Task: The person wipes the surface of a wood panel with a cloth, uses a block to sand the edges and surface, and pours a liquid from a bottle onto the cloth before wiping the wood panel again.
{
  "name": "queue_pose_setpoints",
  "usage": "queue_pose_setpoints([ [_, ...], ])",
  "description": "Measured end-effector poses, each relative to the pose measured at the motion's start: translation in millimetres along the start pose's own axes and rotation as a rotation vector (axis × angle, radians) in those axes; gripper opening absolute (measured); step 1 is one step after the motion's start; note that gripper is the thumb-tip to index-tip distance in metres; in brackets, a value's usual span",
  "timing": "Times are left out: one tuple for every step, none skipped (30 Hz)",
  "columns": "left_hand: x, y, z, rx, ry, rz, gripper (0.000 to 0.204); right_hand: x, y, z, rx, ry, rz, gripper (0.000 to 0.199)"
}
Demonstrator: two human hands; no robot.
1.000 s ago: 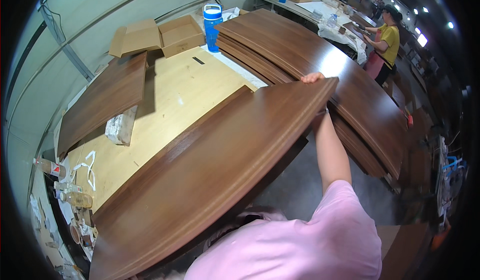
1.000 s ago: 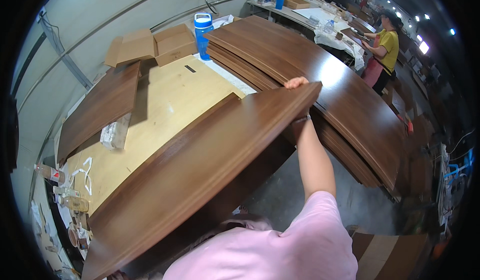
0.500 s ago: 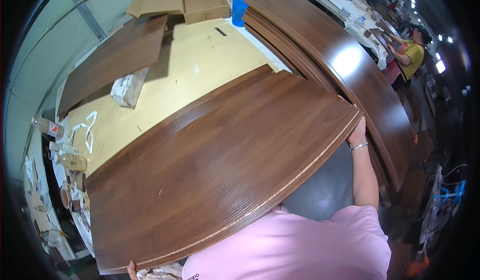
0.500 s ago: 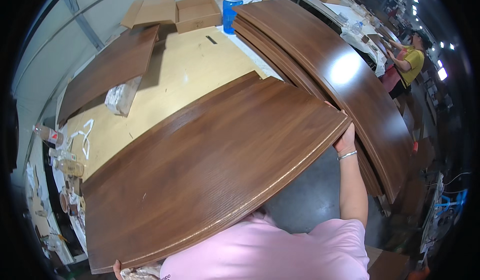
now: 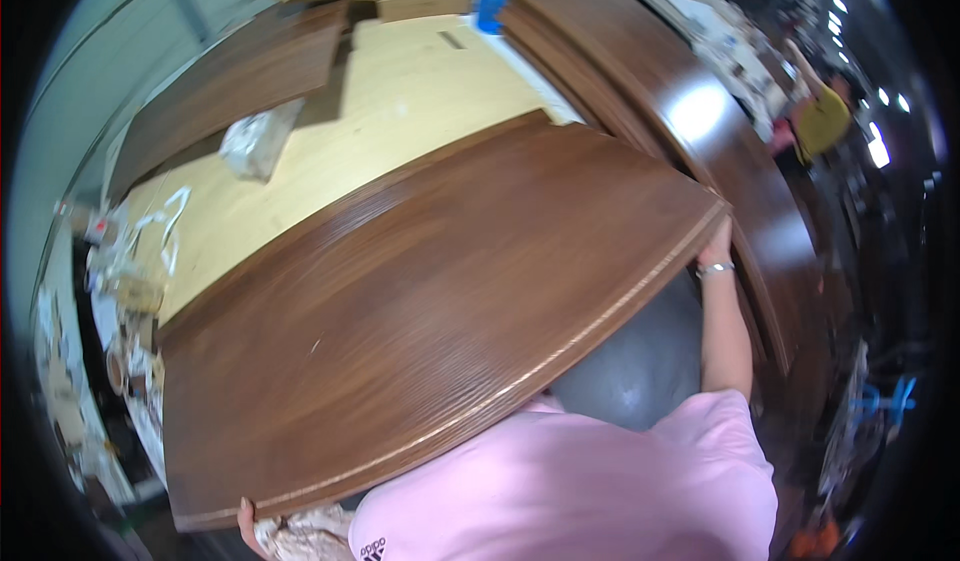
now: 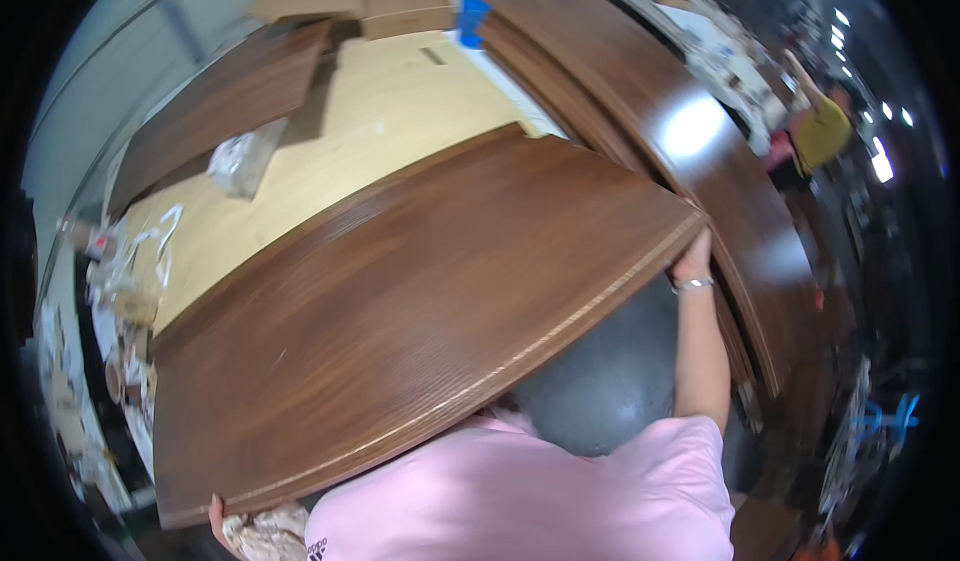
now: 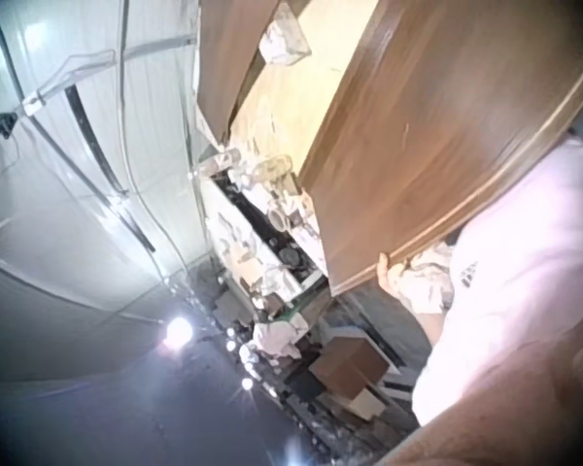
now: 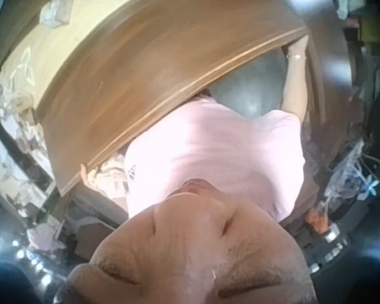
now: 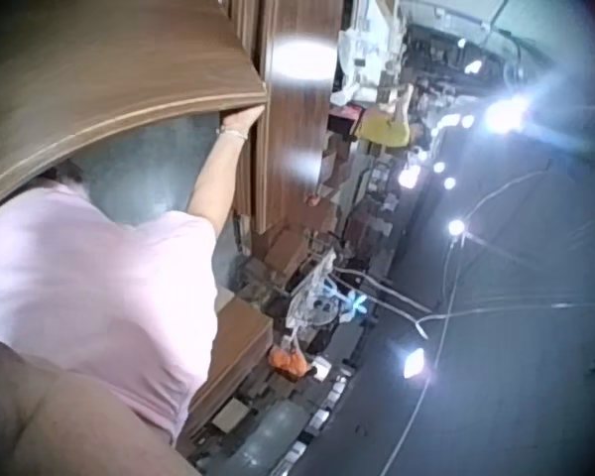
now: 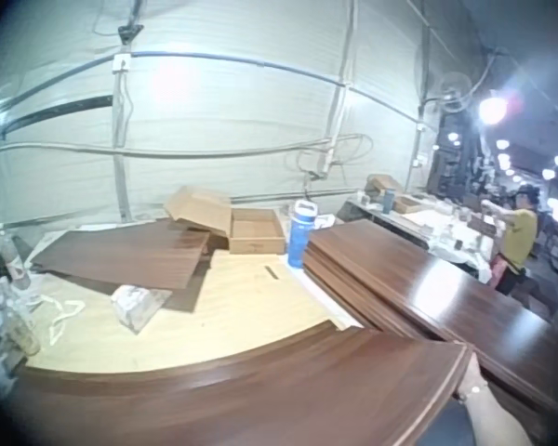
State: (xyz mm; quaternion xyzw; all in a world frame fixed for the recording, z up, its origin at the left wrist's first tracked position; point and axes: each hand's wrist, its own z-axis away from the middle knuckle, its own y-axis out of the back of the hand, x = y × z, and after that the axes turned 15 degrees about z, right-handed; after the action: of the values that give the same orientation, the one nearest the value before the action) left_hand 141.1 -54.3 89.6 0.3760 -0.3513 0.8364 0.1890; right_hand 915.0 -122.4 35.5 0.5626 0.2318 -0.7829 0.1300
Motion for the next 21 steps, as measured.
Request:
queue_pose_setpoints([
  [1, -1, -5, -0.021, 0.022, 0.034, 0.036, 0, 4, 3, 0.069, -0.017, 0.027, 0.035],
  [0, -3, -11, -0.046, 0.058, 0.072, 0.036, -1, 19, 0, 0.137, 0.002, 0.045, 0.036],
  [2, -6, -15, -0.066, 0.083, 0.107, 0.036, 2, 43, -9, 0.057, 0.014, 0.019, 0.037],
  [5, -9, -14, -0.078, 0.097, 0.131, 0.036, 7, 41, -9, 0.066, 0.0, 0.016, 0.038],
  [6, -16, -15, -0.095, 0.115, 0.145, 0.036, 15, 58, -17, 0.017, 0.064, 0.084, 0.038],
  [6, -23, -11, -0.102, 0.139, 0.159, 0.036, 7, 67, -24, 0.014, 0.028, 0.104, 0.04],
  [7, -30, -7, -0.097, 0.166, 0.134, 0.035, 7, 80, -27, -0.074, -0.01, 0.116, 0.041],
  [9, -42, -7, -0.099, 0.2, 0.104, 0.035, 6, 89, -26, -0.151, -0.046, 0.123, 0.042],
  [9, -45, -6, -0.123, 0.221, 0.127, 0.037, 5, 93, -23, -0.247, -0.056, 0.12, 0.042],
  [9, -42, -6, -0.149, 0.246, 0.151, 0.038, -3, 87, -23, -0.341, -0.062, 0.119, 0.043],
  [11, -35, -10, -0.16, 0.295, 0.174, 0.039, -14, 74, -20, -0.424, -0.058, 0.24, 0.044],
  [13, -32, -7, -0.151, 0.279, 0.175, 0.039, -27, 61, -11, -0.5, -0.048, 0.361, 0.046],
  [14, -33, -4, -0.159, 0.312, 0.193, 0.04, -42, 36, 1, -0.606, -0.087, 0.432, 0.055],
  [13, -37, -2, -0.173, 0.356, 0.217, 0.04, -55, 32, -1, -0.644, -0.109, 0.443, 0.06],
  [13, -39, 0, -0.137, 0.365, 0.241, 0.04, -65, 21, 2, -0.653, -0.11, 0.568, 0.061],
  [12, -34, -2, -0.132, 0.351, 0.244, 0.04, -75, 6, 6, -0.664, -0.109, 0.693, 0.061],
  [10, -27, -7, -0.136, 0.399, 0.245, 0.04, -84, -11, 13, -0.742, -0.138, 0.713, 0.06],
  [8, -22, -9, -0.139, 0.447, 0.252, 0.04, -92, -30, 20, -0.69, -0.182, 0.841, 0.052],
  [6, -22, -10, -0.107, 0.465, 0.235, 0.037, -94, -15, 5, -0.694, -0.188, 0.897, 0.045],
  [1, -14, -14, -0.102, 0.454, 0.244, 0.037, -90, -2, -12, -0.704, -0.194, 0.95, 0.038],
  [-7, -2, -20, -0.07, 0.49, 0.247, 0.035, -79, -14, -13, -0.724, -0.189, 0.95, 0.038],
])
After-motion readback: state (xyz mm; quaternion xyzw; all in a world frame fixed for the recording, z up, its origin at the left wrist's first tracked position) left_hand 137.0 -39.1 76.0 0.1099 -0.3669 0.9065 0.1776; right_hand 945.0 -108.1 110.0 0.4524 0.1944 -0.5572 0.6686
